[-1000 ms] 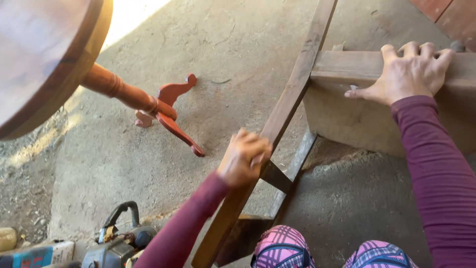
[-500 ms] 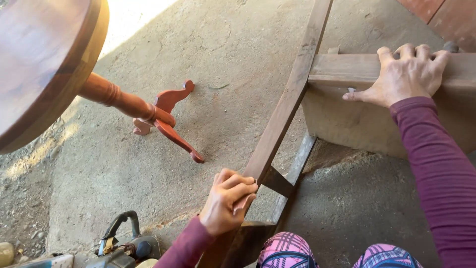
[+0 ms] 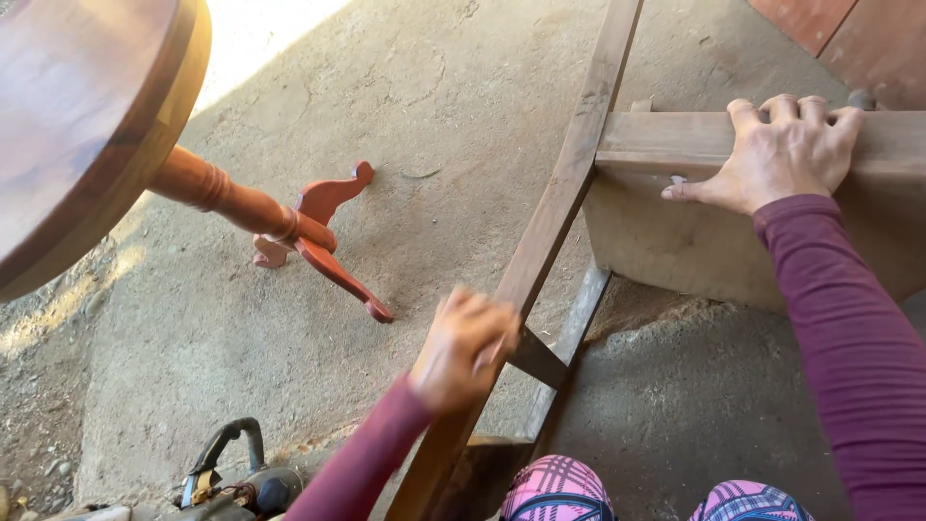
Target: The person sands the legs and frame of a wooden chair using a sanding block. They work on different parts of the chair, including the legs and the seat frame, while sitting on the floor.
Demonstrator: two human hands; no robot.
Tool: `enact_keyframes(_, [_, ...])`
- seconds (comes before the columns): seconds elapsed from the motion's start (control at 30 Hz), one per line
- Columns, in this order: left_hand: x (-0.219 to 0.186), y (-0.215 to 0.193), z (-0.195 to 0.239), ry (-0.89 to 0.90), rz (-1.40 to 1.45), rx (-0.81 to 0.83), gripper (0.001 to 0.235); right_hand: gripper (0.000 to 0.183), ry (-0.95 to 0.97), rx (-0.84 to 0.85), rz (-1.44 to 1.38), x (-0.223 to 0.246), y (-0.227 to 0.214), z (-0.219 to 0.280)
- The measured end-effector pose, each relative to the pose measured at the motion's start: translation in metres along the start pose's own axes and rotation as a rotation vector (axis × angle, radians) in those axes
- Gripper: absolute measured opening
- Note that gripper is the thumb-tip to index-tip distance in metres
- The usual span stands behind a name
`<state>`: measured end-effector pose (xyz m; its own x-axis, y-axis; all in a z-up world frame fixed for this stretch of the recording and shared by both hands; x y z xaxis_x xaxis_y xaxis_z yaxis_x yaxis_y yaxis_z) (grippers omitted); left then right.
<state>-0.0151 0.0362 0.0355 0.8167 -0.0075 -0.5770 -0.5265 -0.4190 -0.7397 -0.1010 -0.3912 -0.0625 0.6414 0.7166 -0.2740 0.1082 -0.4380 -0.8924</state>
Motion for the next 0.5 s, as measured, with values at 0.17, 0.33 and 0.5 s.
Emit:
enact_keyframes(0.17, [0.01, -0.002, 0.0, -0.082, 0.012, 0.018, 0.013, 0.126, -0.013, 0.045, 0.037, 0.004, -0.019, 0.001])
enact_keyframes(0.33, [0.098, 0.04, -0.094, -0.023, -0.074, -0.072, 0.01, 0.129, 0.013, 0.004, 0.049, 0.001, -0.013, -0.001])
enact_keyframes(0.5, [0.048, 0.022, -0.066, -0.15, -0.102, -0.069, 0.005, 0.124, -0.02, 0.028, 0.053, 0.0, -0.001, 0.0])
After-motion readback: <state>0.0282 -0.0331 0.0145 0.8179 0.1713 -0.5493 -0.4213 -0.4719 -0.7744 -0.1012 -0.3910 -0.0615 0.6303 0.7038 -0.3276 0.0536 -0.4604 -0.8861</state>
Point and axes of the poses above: each hand's wrist, its own z-axis away from the middle knuckle, its own y-axis out of the palm, x = y × z, the point moved 1 cm from there along -z, towards the middle knuckle, and after that the axes turned 6 degrees about z, right-handed, at the moved point
